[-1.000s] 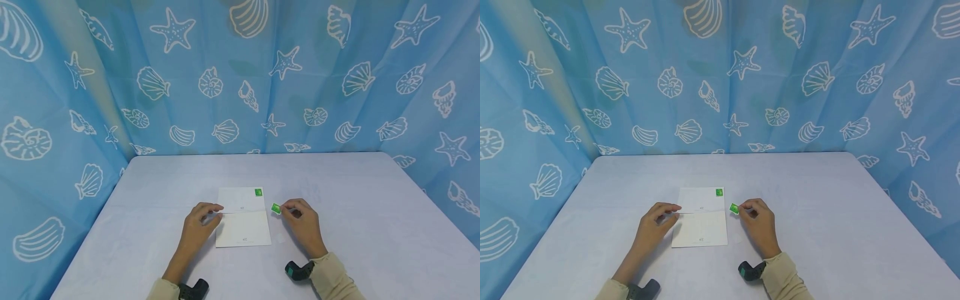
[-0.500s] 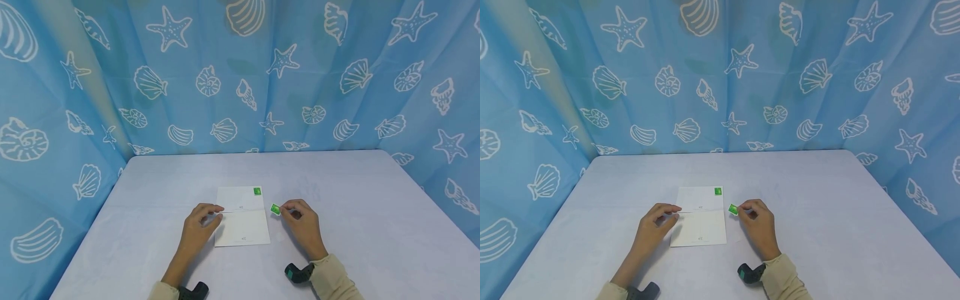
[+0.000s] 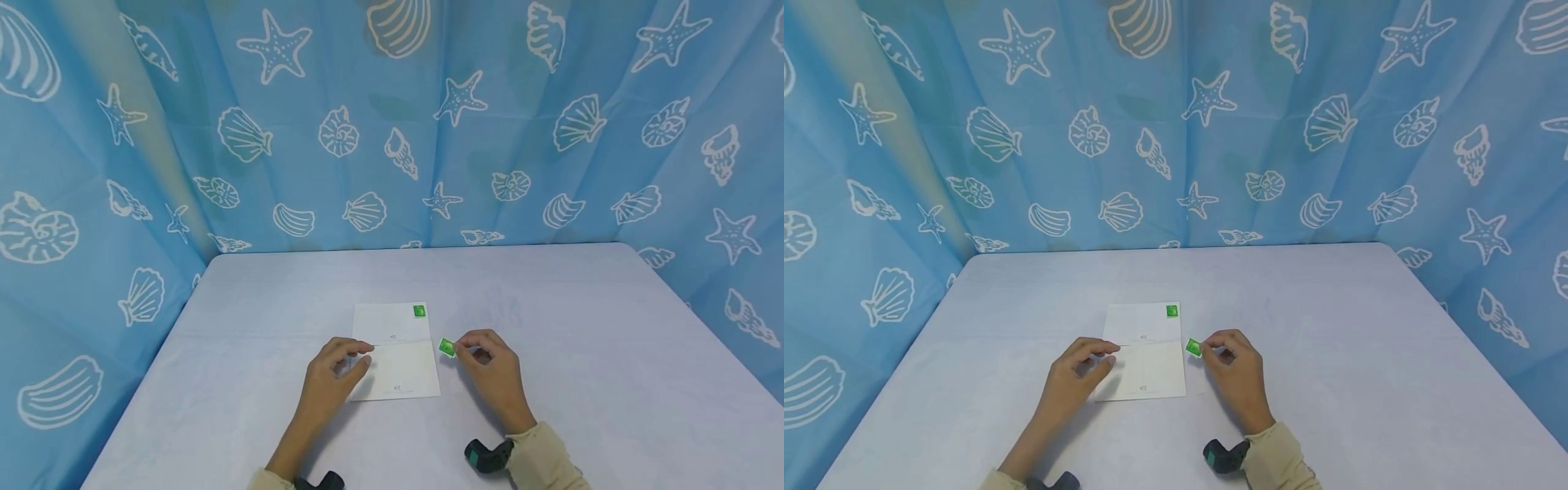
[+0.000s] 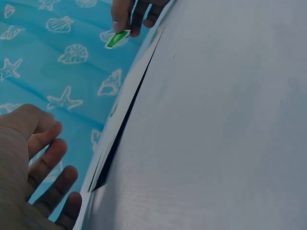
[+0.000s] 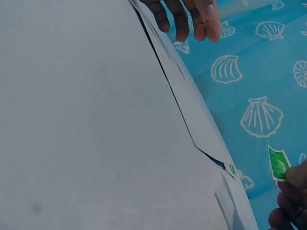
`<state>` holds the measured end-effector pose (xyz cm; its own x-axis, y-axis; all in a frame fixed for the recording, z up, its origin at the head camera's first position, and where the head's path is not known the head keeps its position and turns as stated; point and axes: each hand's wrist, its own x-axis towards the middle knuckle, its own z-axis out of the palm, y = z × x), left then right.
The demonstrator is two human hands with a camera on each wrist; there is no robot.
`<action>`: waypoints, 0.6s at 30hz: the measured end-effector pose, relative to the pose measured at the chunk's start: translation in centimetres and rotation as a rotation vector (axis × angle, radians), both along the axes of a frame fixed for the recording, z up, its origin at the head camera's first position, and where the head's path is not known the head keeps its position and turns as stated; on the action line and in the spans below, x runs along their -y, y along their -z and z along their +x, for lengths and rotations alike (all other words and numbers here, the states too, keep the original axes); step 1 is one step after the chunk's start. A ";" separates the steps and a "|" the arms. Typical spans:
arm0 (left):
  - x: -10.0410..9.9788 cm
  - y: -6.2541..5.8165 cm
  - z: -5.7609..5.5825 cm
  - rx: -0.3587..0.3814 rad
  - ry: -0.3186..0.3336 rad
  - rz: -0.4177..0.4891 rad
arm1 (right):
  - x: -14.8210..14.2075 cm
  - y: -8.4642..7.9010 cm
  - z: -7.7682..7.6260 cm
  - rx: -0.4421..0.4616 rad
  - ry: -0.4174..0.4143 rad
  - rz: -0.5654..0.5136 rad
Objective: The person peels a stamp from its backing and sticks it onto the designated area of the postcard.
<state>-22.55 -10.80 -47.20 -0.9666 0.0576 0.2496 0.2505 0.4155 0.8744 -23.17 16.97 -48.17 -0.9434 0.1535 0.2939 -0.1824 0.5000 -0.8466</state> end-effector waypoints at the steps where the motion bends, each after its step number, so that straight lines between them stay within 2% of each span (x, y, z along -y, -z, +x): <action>1: 0.0 0.0 0.1 0.002 0.002 0.003 | 0.0 0.0 0.1 0.000 -0.003 -0.001; 8: -0.3 -0.2 0.5 0.026 0.014 0.015 | 0.3 -0.3 0.9 -0.001 -0.008 0.007; 18: -0.9 -0.4 1.0 -0.036 0.023 0.034 | 0.9 -0.9 1.7 -0.038 -0.034 -0.002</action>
